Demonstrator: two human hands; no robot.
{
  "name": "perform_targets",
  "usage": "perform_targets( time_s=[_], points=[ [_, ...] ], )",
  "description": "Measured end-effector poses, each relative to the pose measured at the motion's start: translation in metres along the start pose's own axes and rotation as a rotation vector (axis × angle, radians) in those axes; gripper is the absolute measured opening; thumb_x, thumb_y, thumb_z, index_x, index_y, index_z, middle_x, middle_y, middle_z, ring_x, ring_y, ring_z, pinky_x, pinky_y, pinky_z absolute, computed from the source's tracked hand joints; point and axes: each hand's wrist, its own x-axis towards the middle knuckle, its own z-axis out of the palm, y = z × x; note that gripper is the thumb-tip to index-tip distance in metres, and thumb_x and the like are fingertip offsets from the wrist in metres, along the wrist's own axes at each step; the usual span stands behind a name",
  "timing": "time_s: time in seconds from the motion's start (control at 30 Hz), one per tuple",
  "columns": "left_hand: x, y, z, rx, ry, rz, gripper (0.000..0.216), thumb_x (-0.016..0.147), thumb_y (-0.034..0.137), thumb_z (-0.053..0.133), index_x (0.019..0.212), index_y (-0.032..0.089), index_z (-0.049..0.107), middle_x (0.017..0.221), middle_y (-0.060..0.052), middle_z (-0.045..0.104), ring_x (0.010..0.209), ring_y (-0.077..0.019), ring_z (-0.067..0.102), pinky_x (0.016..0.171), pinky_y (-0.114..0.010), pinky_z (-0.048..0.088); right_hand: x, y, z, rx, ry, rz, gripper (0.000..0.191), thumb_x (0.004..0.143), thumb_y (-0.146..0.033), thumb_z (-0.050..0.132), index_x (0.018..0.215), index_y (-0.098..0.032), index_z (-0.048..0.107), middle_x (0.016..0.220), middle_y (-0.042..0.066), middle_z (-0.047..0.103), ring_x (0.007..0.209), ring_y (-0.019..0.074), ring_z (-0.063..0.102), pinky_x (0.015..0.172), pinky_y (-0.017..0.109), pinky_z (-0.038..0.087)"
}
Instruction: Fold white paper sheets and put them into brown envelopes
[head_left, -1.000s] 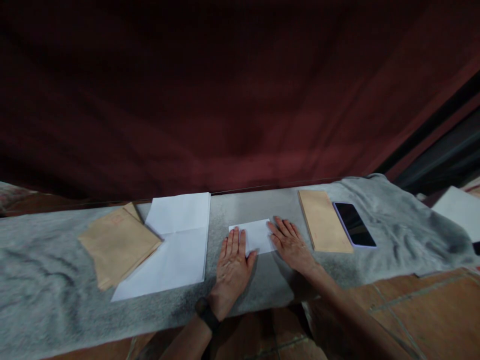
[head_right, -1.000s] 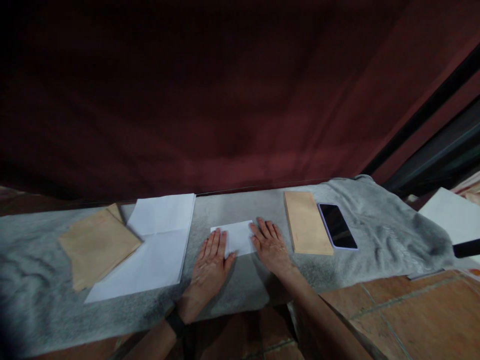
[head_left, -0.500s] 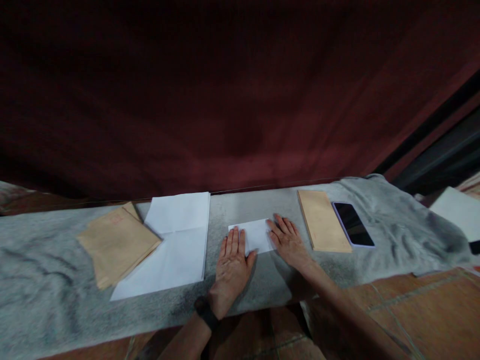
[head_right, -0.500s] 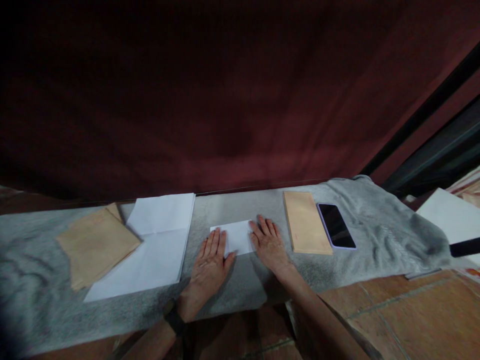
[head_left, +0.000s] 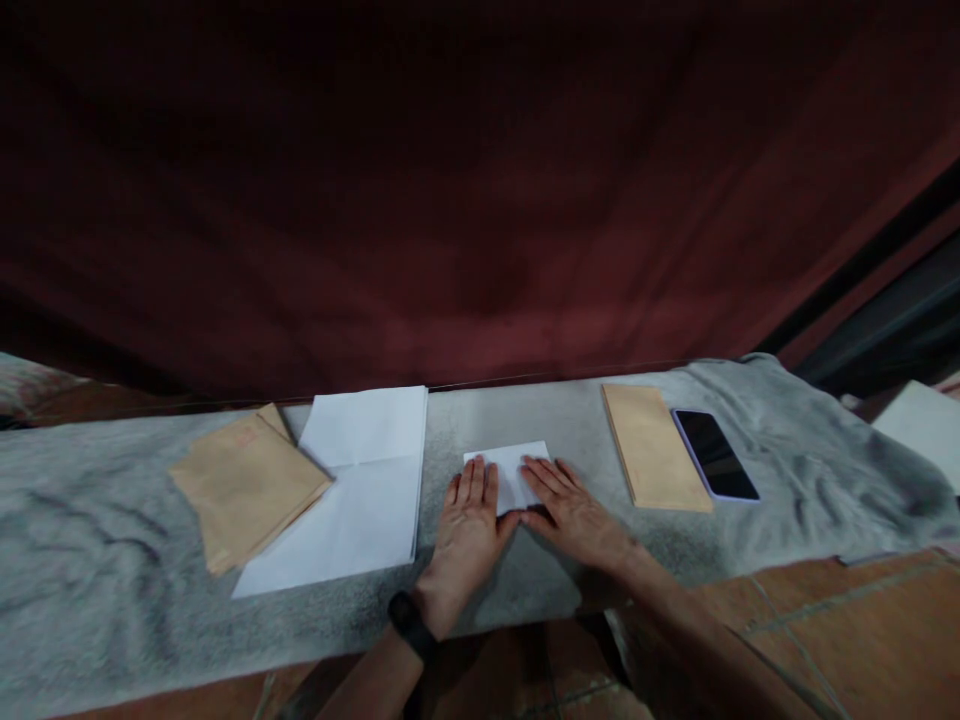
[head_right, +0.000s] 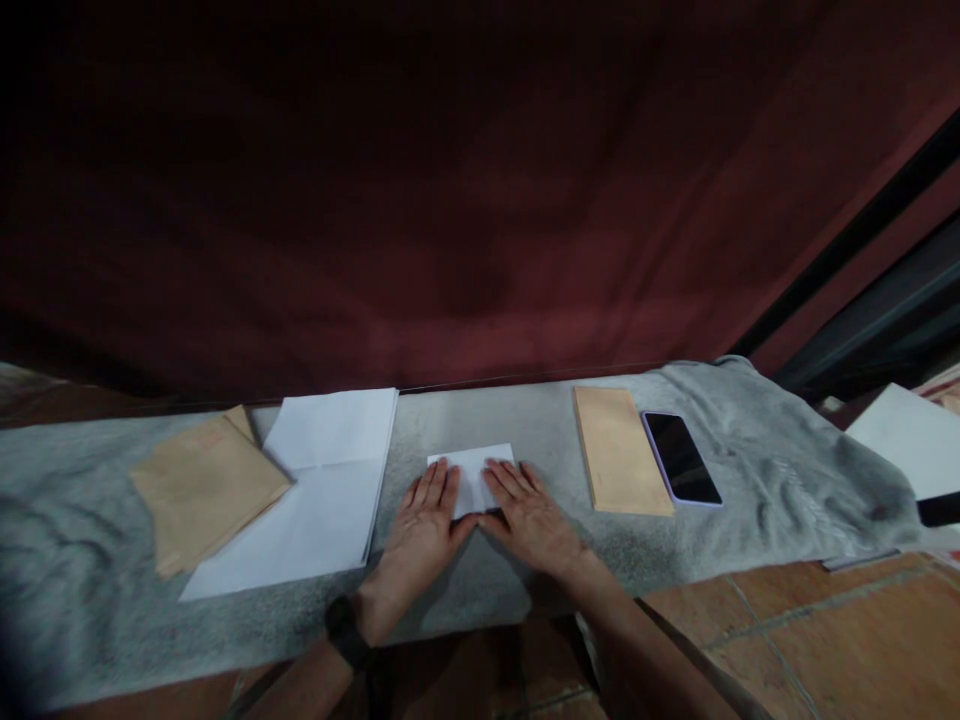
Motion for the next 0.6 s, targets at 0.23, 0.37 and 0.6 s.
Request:
perform_targets(
  time_s=[0.23,0.37,0.6],
  points=[
    [0.001,-0.001,-0.018,0.015,-0.048,0.229,0.034,0.099,0.020,0.052,0.130,0.011,0.062,0.137,-0.019,0.063,0.132,-0.0322,0.057,0.115,-0.052,0.041,0.000,0.006,-0.013,0.083,0.001,-0.032,0.058,0.095,-0.027,0.057,0.152,-0.017,0.045,0.155,0.013,0.049,0.144,0.0242,0.045,0.122,0.049,0.035],
    [-0.001,0.004,-0.023,0.017,-0.102,0.256,0.045,0.089,0.000,0.050,0.131,0.012,0.059,0.136,-0.018,0.063,0.128,-0.0307,0.059,0.103,-0.046,0.050,0.002,0.011,-0.020,0.125,-0.001,0.028,0.054,0.093,-0.020,0.054,0.147,-0.017,0.052,0.148,0.011,0.057,0.138,0.0239,0.052,0.118,0.045,0.041],
    [0.003,0.008,-0.028,0.011,-0.161,0.288,0.043,0.085,-0.004,0.050,0.123,0.013,0.061,0.131,-0.017,0.064,0.119,-0.0295,0.062,0.094,-0.042,0.054,0.002,0.014,-0.022,0.181,-0.018,-0.007,0.050,0.091,-0.021,0.059,0.142,-0.024,0.059,0.146,0.009,0.060,0.134,0.0244,0.056,0.117,0.047,0.042]
  ],
)
